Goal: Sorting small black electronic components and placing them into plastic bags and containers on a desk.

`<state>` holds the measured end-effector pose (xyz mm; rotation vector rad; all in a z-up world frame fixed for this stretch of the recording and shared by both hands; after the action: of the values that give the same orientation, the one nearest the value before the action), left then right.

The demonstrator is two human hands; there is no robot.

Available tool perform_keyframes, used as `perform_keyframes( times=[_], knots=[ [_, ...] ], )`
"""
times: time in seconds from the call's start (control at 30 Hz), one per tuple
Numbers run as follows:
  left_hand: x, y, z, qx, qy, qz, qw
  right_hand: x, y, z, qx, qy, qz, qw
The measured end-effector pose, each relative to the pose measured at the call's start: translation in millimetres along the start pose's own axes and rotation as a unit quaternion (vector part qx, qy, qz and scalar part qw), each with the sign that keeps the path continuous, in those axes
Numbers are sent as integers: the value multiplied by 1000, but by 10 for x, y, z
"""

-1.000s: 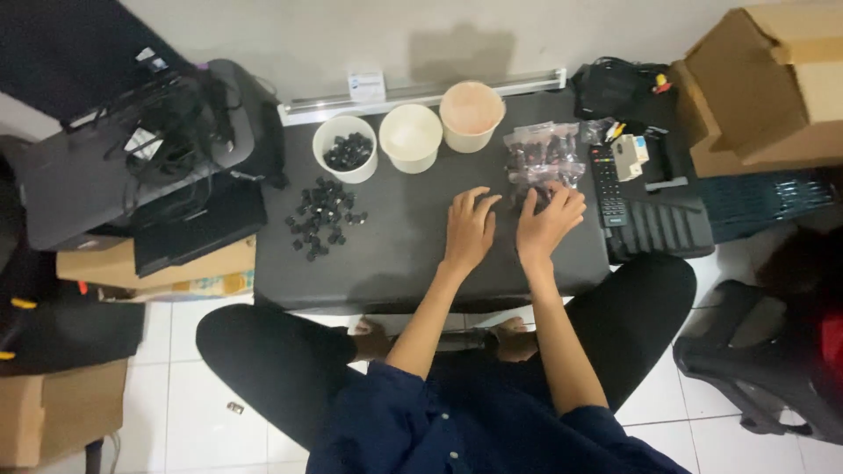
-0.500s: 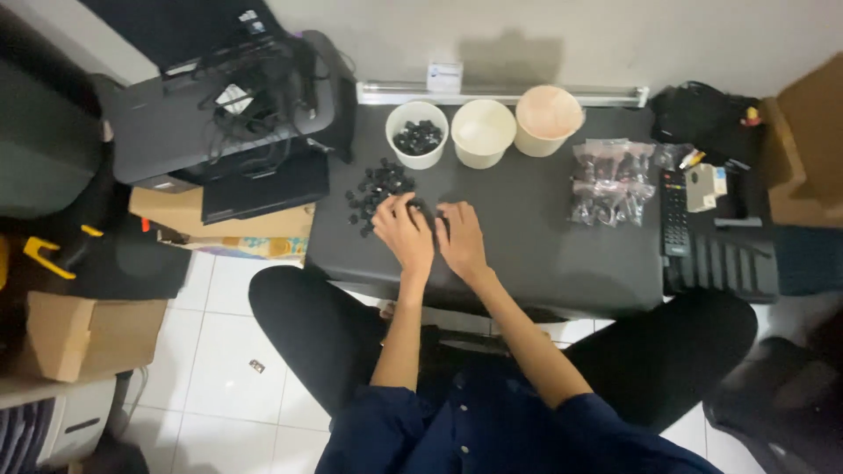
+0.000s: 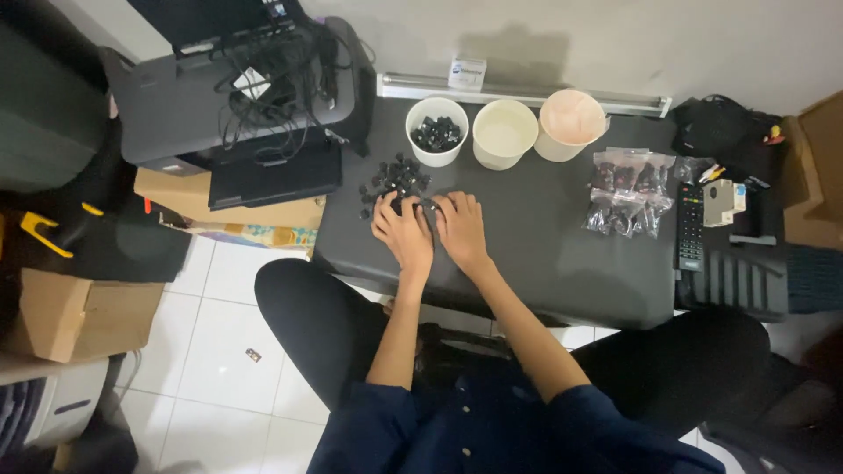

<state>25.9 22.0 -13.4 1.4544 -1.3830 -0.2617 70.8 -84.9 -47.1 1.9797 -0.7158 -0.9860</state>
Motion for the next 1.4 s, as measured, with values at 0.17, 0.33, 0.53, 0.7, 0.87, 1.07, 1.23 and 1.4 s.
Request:
perform_keyframes(
  times=[0.17, 0.33, 0.53, 0.7, 0.87, 1.07, 1.23, 1.4],
  knots=[
    [78, 129, -24, 6, -10, 4, 1000, 67, -46, 27, -1, -2, -24, 1000],
    [64, 103, -7, 5, -35, 7, 999, 86, -67, 32, -5, -16, -39, 999],
    [-52, -80, 18, -14, -35, -28, 999, 59, -16, 15, 12, -13, -53, 998],
    [-113, -77, 1, -16, 15, 25, 999, -3, 77, -18, -2, -30, -65, 997],
    [-312, 85, -51, 33, 53, 33, 998, 2, 10, -28, -28, -44, -19, 998],
    [-550, 106, -184, 32, 67, 21, 997, -83, 21, -142, -23, -28, 36, 999],
    [-445, 65, -314, -57, 22, 7, 998, -91, -57, -259, -1, 23, 23, 999],
    [-423, -4, -418, -50, -25, 34, 998, -142, -49, -322, -11, 59, -37, 998]
  ],
)
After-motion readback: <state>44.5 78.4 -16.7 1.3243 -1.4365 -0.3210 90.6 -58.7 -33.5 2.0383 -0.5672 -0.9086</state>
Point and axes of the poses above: each hand's wrist, its own z-axis away from the middle knuckle, its own y-axis out of the back of the hand, x = y × z, the point moved 3 cm from there along -z, towards the middle knuckle, and after that the axes turned 3 degrees about -z, right-handed, at the moved point
